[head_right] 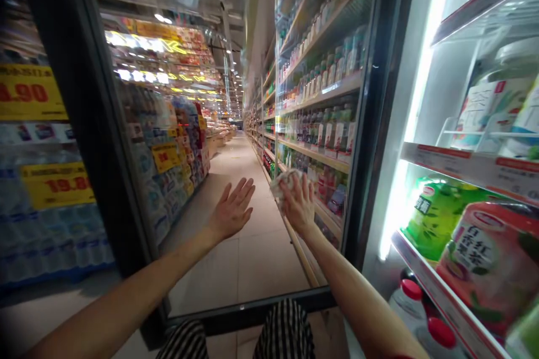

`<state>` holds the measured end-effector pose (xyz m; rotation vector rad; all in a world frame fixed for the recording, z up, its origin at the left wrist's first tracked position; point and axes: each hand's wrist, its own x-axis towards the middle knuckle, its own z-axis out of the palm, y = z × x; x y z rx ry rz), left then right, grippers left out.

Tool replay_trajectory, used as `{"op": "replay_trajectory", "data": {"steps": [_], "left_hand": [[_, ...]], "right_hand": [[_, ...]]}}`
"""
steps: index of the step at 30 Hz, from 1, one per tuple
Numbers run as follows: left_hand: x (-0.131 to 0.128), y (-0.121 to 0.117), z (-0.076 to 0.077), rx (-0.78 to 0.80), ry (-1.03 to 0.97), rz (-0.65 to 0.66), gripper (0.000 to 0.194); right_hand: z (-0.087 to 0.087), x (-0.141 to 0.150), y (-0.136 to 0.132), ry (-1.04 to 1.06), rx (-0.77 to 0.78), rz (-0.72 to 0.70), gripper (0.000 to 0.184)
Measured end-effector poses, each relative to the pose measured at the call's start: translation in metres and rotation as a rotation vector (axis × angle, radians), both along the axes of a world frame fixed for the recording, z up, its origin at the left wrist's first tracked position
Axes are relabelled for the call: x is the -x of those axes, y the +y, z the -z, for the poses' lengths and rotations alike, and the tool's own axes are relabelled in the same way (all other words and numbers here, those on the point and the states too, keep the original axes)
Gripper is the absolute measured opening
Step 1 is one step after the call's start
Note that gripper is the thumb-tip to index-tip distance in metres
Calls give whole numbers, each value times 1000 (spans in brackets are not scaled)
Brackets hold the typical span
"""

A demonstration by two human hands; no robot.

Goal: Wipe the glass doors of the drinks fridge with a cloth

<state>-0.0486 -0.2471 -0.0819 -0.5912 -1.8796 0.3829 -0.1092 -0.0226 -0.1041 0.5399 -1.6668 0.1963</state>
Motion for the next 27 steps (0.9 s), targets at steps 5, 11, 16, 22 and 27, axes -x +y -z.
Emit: {"op": "replay_trajectory", "data": {"steps": [5, 11, 16, 22, 27], "left_hand": [[3, 5, 3, -17, -3, 6, 53], [2, 7, 9, -11, -4, 14, 51], [3, 8, 27, 142, -38, 61, 49], [9, 26, 27, 121, -53, 73, 50], [8, 26, 29, 140, -83, 72, 50]], "right_hand": [[16, 4, 28, -34, -167, 7, 45], [40, 19, 62, -59, 356, 144, 52], [81, 11, 65, -140, 142, 112, 54], [26, 31, 76, -66, 470, 124, 56], [81, 15, 68, -115, 270, 67, 58]]}}
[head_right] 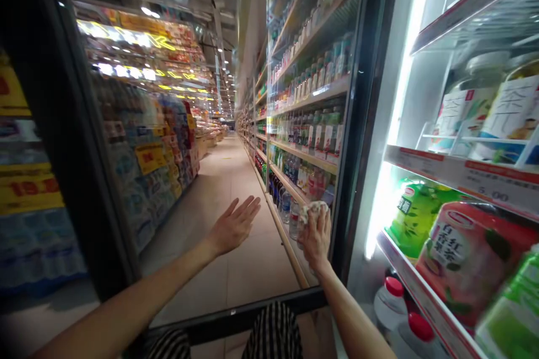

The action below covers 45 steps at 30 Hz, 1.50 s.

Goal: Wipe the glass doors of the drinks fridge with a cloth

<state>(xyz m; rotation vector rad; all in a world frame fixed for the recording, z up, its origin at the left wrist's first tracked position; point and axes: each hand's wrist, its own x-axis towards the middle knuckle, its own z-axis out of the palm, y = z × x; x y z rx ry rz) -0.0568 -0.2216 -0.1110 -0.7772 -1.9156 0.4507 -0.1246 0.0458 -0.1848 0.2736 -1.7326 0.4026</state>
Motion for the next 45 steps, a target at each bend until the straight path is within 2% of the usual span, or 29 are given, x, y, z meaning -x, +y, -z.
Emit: {"op": "replay_trajectory", "data": {"steps": [2, 4, 6, 8, 9, 11, 13, 16, 19, 21, 23, 26, 28, 30, 32, 35, 37, 39, 41, 42, 43, 44, 45], "left_hand": [[-1, -4, 4, 14, -3, 14, 51], [-2, -7, 6, 13, -11, 41, 51], [-6, -6, 5, -36, -22, 80, 52], [-10, -1, 1, -141, -41, 138, 52], [-13, 3, -3, -204, -54, 175, 52], [-15, 13, -11, -303, -93, 258, 53], [-13, 23, -16, -329, -138, 317, 52], [-2, 38, -15, -276, -137, 299, 52], [13, 53, -9, -175, -66, 191, 48], [19, 54, -7, -100, 0, 143, 41], [18, 39, -11, -28, 69, 137, 35], [3, -13, -27, -39, 146, 111, 31], [-8, -50, -38, -189, 188, 29, 30], [-14, -69, -39, -383, 260, -45, 31], [-14, -66, -25, -325, 228, -20, 31], [-11, -43, 6, 94, 90, 186, 26], [-10, -38, 14, 247, 48, 245, 24], [-12, -48, 4, 219, 62, 203, 25], [-17, -67, -14, 29, 142, 92, 28], [-20, -76, -22, -114, 202, 15, 29], [-22, -83, -27, -220, 243, -44, 30], [-24, -88, -27, -254, 256, -68, 30], [-25, -91, -25, -201, 235, -43, 30]], "right_hand": [[-2, -2, -5, 23, 1, -17, 58], [-26, -1, -17, 78, 86, -29, 56], [-54, -3, -42, 121, 172, -46, 56], [-70, -9, -75, 110, 89, -106, 57], [-71, -13, -91, 96, 14, -142, 56], [-63, -22, -117, 49, -110, -218, 56], [-48, -28, -125, 43, -175, -299, 57], [-32, -33, -108, 117, -158, -375, 59], [-26, -38, -84, 104, -59, -354, 61], [-23, -42, -70, 63, 10, -316, 59], [-20, -45, -57, 52, 64, -275, 57], [-14, -48, -35, 52, 121, -217, 54], [-12, -48, -24, 25, 153, -190, 52], [-11, -48, -24, 8, 169, -181, 51], [-13, -48, -35, 14, 149, -203, 51], [-23, -48, -65, 42, 62, -279, 52], [-32, -47, -80, 57, 20, -300, 53], [-42, -45, -87, 66, 9, -282, 52], [-51, -42, -88, 66, 4, -257, 52], [-54, -41, -88, 68, -3, -250, 52], [-57, -41, -89, 69, -14, -246, 52], [-59, -41, -90, 65, -24, -245, 52], [-60, -42, -92, 60, -38, -247, 53]]}}
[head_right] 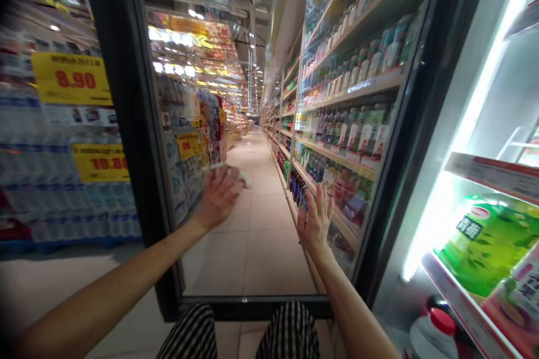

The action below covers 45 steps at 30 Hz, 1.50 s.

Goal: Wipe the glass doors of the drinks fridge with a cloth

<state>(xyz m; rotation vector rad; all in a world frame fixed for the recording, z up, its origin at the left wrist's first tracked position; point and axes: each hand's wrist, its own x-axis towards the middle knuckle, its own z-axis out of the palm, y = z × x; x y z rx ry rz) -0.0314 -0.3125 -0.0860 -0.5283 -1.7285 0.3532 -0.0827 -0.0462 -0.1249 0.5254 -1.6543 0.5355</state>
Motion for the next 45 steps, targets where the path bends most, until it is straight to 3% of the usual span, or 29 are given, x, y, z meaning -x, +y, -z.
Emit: {"op": "replay_trajectory", "data": {"steps": [3, 5, 7, 9, 11, 12, 15, 17, 20, 22, 23, 26, 28, 29, 32, 33, 34, 35, 38, 39, 40, 43, 45], "left_hand": [[-3, -8, 11, 498, -190, 201, 26], [-4, -18, 5, 624, -264, 242, 25], [-5, -33, -11, 429, -224, 140, 29], [-9, -47, -23, 69, -65, 0, 30], [-16, -56, -18, -79, 34, -52, 27], [-20, -58, -11, -11, 19, -32, 25], [-29, -64, 10, 443, -193, 92, 20], [-30, -67, 5, 412, -178, 91, 21], [-25, -71, -20, 13, 3, -25, 25], [-24, -70, -25, -77, 66, -43, 25], [-25, -69, -23, -35, 64, -29, 24], [-28, -68, -11, 374, -81, 101, 19], [-27, -71, -18, 457, -151, 113, 18], [-25, -72, -26, 368, -137, 84, 19], [-18, -71, -55, -176, 111, -39, 22], [-15, -68, -60, -235, 157, -44, 22], [-14, -65, -62, -191, 155, -30, 21], [-13, -61, -62, -40, 99, -4, 20], [-11, -50, -66, 534, -148, 88, 19], [-10, -48, -74, 573, -166, 94, 20], [-9, -46, -84, 499, -134, 83, 20], [-4, -34, -115, 53, 68, 19, 23], [0, -21, -119, 11, 98, 20, 23]], "right_hand": [[0, -3, -9, -9, -76, -17, 55], [0, -3, -13, -5, -119, -26, 55], [-1, -3, -16, -5, -110, -22, 55], [-2, -2, -17, -8, -73, -16, 54], [-4, -3, -18, -12, -68, -28, 55], [-4, -3, -19, -9, -79, -41, 56], [-4, -4, -22, -7, -129, -74, 59], [-5, -3, -25, -3, -131, -80, 59], [-10, -3, -27, -1, -90, -76, 57], [-13, -6, -29, -4, -72, -81, 55], [-15, -7, -29, -1, -76, -88, 55], [-20, -10, -30, 19, -124, -115, 55], [-24, -9, -30, 32, -136, -117, 55], [-27, -8, -29, 34, -120, -109, 54], [-37, -5, -28, 39, -42, -77, 52], [-41, -4, -27, 39, -30, -66, 51], [-44, -3, -27, 36, -32, -56, 50], [-46, -3, -27, 33, -52, -47, 50], [-50, -2, -26, 2, -153, -7, 49], [-50, -1, -26, -7, -175, 11, 48], [-50, -1, -25, -9, -183, 29, 46], [-49, 0, -22, -3, -161, 70, 41], [-49, -1, -20, -3, -153, 77, 40]]}}
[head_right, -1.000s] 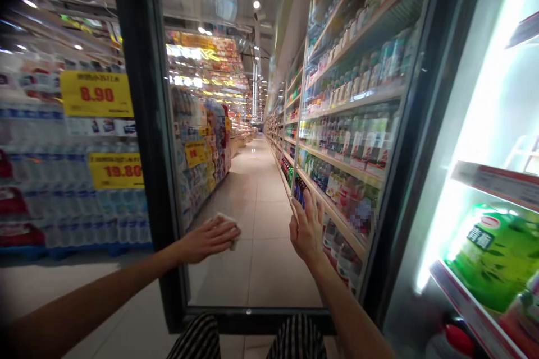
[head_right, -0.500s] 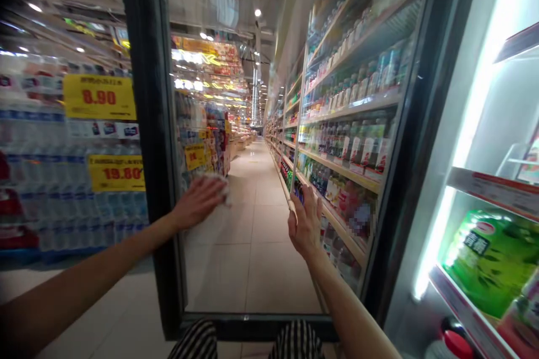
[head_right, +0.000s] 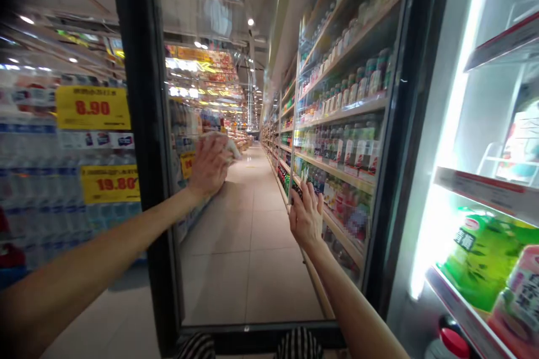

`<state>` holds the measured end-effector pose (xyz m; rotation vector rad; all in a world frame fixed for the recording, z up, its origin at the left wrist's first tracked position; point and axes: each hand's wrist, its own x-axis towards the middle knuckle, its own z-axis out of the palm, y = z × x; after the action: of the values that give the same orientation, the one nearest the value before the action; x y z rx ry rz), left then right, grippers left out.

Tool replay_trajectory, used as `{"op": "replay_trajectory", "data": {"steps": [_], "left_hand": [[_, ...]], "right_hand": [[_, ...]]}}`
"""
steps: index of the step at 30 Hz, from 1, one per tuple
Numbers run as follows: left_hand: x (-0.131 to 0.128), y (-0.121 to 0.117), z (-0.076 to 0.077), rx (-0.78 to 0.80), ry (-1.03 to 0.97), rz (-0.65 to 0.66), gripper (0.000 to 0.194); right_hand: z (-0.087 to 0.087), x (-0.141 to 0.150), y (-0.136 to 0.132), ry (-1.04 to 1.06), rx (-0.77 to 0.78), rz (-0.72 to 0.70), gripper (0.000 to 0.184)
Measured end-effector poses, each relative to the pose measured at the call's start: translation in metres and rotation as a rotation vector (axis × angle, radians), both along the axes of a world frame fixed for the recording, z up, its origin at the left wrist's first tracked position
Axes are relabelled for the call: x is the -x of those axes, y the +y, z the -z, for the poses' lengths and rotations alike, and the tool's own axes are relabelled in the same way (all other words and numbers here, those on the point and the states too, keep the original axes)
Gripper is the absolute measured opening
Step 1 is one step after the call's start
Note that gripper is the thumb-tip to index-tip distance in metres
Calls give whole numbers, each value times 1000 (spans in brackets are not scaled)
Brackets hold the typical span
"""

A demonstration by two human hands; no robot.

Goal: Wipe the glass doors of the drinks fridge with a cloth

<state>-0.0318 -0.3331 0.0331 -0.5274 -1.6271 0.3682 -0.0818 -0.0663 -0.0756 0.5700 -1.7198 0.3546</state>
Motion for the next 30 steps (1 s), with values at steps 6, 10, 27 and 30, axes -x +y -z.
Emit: {"op": "replay_trajectory", "data": {"steps": [6, 10, 27, 30], "left_hand": [[13, 36, 1, 661, -242, 100, 27], [22, 56, -25, 73, -44, 26, 28], [54, 144, -10, 559, -147, 222, 25], [63, 163, -28, 478, -152, 228, 28]], "right_hand": [[-7, 2, 9, 13, -5, 4, 45], [-13, 9, 21, 64, 52, 26, 48], [-20, 26, 80, 59, 108, 104, 55], [-24, 26, 92, 61, 142, 114, 54]]}}
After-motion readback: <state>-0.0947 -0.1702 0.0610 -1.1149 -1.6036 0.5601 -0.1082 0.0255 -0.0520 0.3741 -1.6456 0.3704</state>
